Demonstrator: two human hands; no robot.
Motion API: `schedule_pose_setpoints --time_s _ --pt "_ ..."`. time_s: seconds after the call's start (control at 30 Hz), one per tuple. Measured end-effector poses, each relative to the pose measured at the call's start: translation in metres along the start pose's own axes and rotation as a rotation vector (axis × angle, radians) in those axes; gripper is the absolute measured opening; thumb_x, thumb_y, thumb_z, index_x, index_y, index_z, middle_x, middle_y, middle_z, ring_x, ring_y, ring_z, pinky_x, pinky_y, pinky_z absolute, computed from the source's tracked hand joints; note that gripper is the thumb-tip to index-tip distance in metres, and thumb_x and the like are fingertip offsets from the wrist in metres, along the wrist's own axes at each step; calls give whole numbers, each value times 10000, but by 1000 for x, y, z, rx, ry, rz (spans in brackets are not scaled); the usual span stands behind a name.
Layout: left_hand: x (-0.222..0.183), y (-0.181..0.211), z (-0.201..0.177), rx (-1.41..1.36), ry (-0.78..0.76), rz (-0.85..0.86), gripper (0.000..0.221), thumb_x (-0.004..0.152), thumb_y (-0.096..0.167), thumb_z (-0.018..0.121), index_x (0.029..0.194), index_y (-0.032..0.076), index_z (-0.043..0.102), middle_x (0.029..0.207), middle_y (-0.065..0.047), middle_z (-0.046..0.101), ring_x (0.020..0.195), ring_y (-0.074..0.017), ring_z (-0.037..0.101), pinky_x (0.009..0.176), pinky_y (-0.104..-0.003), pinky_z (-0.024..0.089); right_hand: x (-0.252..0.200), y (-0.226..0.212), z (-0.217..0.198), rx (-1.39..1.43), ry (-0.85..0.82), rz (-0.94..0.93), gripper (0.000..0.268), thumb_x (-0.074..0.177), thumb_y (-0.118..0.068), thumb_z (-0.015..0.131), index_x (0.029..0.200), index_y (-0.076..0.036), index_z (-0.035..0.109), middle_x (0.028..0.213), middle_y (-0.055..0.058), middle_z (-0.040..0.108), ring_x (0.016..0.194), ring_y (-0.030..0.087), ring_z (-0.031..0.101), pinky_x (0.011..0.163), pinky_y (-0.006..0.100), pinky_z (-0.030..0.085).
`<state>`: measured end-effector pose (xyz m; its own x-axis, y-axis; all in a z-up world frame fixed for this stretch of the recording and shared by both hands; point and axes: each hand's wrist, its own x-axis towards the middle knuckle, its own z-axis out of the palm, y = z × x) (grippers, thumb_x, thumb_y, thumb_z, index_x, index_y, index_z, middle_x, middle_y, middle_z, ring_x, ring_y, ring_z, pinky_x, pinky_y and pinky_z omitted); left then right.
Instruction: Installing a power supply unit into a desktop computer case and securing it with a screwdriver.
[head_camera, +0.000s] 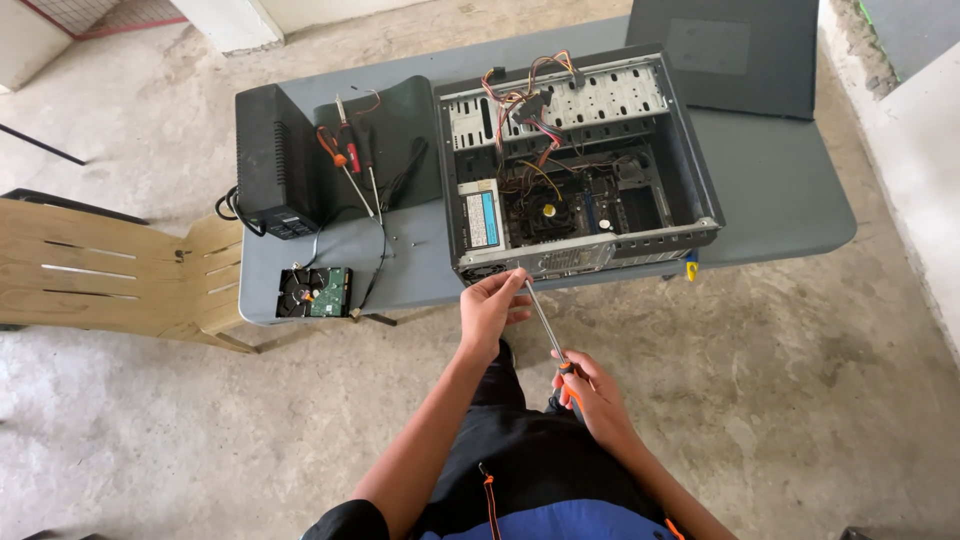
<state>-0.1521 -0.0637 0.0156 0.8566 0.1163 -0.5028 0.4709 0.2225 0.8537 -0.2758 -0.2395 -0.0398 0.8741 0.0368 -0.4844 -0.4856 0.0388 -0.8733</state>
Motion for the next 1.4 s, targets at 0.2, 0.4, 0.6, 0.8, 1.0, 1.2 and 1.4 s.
schedule_pose_setpoints --time_s 0.2,0.4,0.6,0.8,1.0,1.2,1.4 --pt "-17 42 -16 417 -91 -28 533 885 457 796 1232 56 855 1067 -90 882 829 -177 816 695 -284 692 19 31 -4 80 -67 -126 424 1060 -182 572 1431 -25 705 925 127 689 680 181 597 696 310 502" --pt "86 74 -51 1218 77 704 523 1020 490 686 1395 127 716 1397 -92 745 1371 -288 593 1141 -529 467 2 0 1 1 -3 54 435 1070 -232 567 1446 -88 733 927 92 696 720 161 575 720 320 487" --pt "168 71 -46 1492 -103 576 1106 901 859 558 1711 132 362 1788 -7 295 1670 -382 65 1267 -793 45 16 23 1 -61 -40 -39 419 1060 -167 534 1426 -94 723 923 80 709 704 157 595 680 308 508" --pt "140 74 -36 1307 -38 627 875 947 647 778 1582 81 571 1641 -125 523 1640 -489 215 1224 -899 116 34 52 -7 -53 -59 -171 437 1075 -110 570 1495 -44 671 943 208 752 716 200 713 642 332 650" --pt "170 55 -32 1419 60 623 884 914 808 689 1488 143 593 1517 -89 573 1634 -423 230 1229 -857 63 38 63 -5 -64 -53 -162 437 1067 -91 567 1487 -58 683 948 203 762 723 194 714 653 331 649" --pt "221 66 -16 2004 38 682 1010 911 977 473 1394 107 647 1103 -135 801 1442 -357 492 1188 -580 238 35 64 -10 -48 -41 -153 433 1066 -88 578 1484 -74 690 944 198 763 723 201 716 669 339 652" --pt "214 128 72 2629 -164 -137 1138 887 1098 233 1041 128 808 517 64 452 398 -97 405 458 -238 241 19 30 -4 -126 -21 -117 425 1030 -138 533 1393 -45 733 894 92 730 698 141 603 715 288 534"
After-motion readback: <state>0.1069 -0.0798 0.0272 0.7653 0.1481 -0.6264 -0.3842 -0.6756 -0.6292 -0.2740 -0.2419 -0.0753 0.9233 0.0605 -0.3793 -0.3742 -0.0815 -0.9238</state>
